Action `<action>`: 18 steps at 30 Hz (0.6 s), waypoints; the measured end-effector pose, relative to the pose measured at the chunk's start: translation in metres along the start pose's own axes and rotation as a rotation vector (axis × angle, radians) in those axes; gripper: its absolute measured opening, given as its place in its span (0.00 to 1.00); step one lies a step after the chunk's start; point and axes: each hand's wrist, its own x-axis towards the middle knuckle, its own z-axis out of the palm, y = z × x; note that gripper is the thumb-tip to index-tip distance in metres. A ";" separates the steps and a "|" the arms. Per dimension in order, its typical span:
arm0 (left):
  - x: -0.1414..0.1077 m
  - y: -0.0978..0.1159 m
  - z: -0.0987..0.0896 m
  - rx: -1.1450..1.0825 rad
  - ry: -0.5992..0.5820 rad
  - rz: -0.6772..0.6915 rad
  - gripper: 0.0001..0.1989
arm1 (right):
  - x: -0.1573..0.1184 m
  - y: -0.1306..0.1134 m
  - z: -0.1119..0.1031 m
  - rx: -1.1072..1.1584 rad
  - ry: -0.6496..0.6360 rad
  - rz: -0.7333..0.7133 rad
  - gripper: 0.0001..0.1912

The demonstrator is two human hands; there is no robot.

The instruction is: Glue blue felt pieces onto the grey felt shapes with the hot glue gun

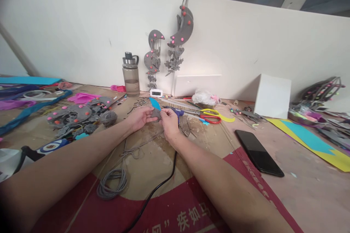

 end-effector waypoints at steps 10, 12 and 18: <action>-0.007 0.001 0.003 0.016 0.001 0.136 0.03 | -0.001 0.006 -0.001 -0.002 -0.052 -0.040 0.10; -0.006 0.000 0.003 0.030 -0.008 0.113 0.04 | 0.000 0.007 -0.001 -0.006 -0.035 -0.031 0.11; -0.004 -0.001 0.001 0.026 0.004 0.083 0.03 | 0.003 0.011 -0.002 -0.036 -0.003 -0.035 0.10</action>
